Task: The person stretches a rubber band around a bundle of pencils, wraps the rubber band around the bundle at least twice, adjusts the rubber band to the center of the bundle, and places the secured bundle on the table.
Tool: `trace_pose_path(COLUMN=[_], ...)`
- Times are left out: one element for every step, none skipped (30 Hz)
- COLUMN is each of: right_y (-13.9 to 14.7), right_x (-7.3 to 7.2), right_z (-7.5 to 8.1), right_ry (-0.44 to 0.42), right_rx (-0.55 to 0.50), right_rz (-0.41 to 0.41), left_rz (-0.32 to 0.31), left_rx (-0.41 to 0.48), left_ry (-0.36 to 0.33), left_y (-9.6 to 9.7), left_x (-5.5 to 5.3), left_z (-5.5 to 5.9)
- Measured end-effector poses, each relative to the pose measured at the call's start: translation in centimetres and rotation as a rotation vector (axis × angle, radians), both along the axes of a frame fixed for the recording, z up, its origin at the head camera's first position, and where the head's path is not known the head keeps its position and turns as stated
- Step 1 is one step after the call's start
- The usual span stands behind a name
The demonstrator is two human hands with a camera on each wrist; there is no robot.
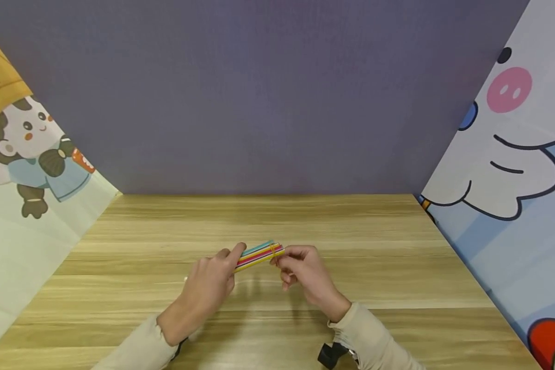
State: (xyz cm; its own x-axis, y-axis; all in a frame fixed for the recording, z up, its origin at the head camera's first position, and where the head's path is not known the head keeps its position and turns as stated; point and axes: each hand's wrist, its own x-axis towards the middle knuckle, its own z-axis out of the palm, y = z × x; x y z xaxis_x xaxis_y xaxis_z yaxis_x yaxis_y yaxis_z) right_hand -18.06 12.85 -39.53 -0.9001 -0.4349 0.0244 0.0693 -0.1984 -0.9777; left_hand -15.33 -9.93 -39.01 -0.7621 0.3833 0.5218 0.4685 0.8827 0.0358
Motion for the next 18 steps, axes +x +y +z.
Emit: trace_pose_path(right_y=[0.0,0.0,0.0,0.2,0.3,0.5,0.7,0.9,1.1,1.2,1.3,1.4,1.4,1.4,1.4,1.3,1.2,1.0], right_x=[0.0,0.0,-0.1,-0.2,-0.3,-0.4,-0.5,-0.6,-0.7,-0.7,-0.8,-0.8,-0.7,-0.6,-0.4,-0.2,0.1,0.4], right_z=[0.0,0.0,0.1,0.1,0.2,0.3,0.3,0.4,0.5,0.7,0.8,0.9,1.1,1.2,1.3,1.4,1.5,1.5], right_ry=[0.012,0.025,0.037,0.048,0.061,0.079,0.097,0.123,0.154,0.191,0.246,0.317,0.396,0.491,0.583,0.675,0.763,0.84], right_rx=[0.034,0.06,0.082,0.096,0.112,0.136,0.164,0.203,0.255,0.321,0.399,0.487,0.574,0.667,0.756,0.838,0.91,0.967], right_rz=[0.028,0.063,0.104,0.144,0.181,0.208,0.226,0.238,0.241,0.233,0.215,0.192,0.168,0.139,0.103,0.068,0.031,-0.001], left_rz=[0.0,0.001,-0.002,-0.011,-0.019,-0.032,-0.042,-0.049,-0.056,-0.058,-0.052,-0.043,-0.033,-0.024,-0.013,-0.001,0.01,0.02], left_rx=[-0.01,-0.025,-0.038,-0.052,-0.07,-0.085,-0.105,-0.131,-0.155,-0.182,-0.208,-0.234,-0.264,-0.287,-0.307,-0.32,-0.326,-0.331], left_ry=[0.01,0.019,0.025,0.029,0.033,0.033,0.036,0.042,0.046,0.052,0.056,0.059,0.068,0.071,0.072,0.072,0.078,0.084], left_y=[0.0,0.0,-0.1,-0.1,-0.1,-0.2,-0.2,-0.2,-0.3,-0.3,-0.3,-0.3,-0.3,-0.2,-0.2,-0.1,0.1,0.3], left_x=[0.0,0.1,0.1,0.1,0.0,0.0,0.0,0.0,-0.1,-0.1,-0.2,-0.1,-0.2,-0.2,-0.1,0.0,0.2,0.4], left_z=[0.1,0.1,0.2,0.2,0.2,0.2,0.1,0.1,0.0,-0.1,-0.2,-0.3,-0.4,-0.6,-0.7,-0.9,-1.0,-1.1])
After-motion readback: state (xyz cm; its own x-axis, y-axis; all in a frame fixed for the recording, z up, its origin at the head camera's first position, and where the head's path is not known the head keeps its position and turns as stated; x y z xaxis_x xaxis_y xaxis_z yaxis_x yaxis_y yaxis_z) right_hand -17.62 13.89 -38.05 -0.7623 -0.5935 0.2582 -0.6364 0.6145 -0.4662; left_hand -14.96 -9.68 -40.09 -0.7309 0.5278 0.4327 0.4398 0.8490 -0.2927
